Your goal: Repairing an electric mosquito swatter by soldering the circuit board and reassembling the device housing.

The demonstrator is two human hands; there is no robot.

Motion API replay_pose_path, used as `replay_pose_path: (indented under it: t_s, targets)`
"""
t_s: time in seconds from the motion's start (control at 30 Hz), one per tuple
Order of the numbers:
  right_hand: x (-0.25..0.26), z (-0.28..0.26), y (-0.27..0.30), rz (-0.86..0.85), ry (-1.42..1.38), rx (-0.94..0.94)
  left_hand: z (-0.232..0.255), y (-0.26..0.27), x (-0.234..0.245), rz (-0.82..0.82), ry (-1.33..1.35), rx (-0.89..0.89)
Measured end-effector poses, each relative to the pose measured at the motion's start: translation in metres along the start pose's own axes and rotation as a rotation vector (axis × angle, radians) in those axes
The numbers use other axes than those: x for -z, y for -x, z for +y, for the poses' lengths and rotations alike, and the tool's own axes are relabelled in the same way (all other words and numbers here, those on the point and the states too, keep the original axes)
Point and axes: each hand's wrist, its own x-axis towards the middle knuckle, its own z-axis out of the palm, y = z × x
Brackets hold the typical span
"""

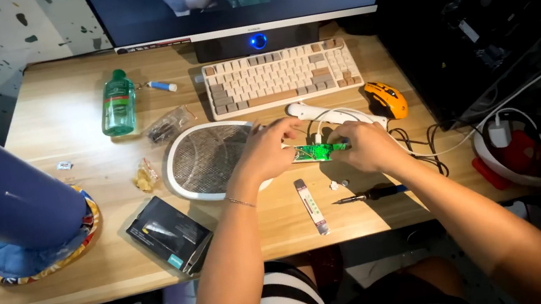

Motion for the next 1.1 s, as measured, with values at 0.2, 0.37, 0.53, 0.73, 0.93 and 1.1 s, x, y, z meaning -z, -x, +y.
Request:
replay_pose_path:
  t_s: [0.2,0.37,0.53,0.73,0.93,1.1]
  targets:
    - [-0.005,0.005,-0.003,-0.018,-0.005,-0.025,0.01,0.0,0.006,-0.163,-0.125,0.061]
    - [-0.003,0.002,-0.002,-0.008,-0.008,-0.023,0.023,0.004,0.011,-0.202,-0.148,0.062]
    - [-0.006,0.004,-0.002,0.013,-0.001,-0.016,0.012,0.002,-0.001,-0.191,-0.183,0.028]
    - [-0.009,0.007,0.0,0.04,0.042,0.025,0.005,0.001,-0.005,-0.165,-0.179,0.02]
    - [-0.012,0.02,-0.003,0.029,0.219,0.236,0.006,0.001,-0.007,-0.172,-0.182,0.039]
    - [-0.009,0.022,-0.005,-0.034,0.368,0.278,0.005,0.0,-0.01,-0.149,-0.175,0.036]
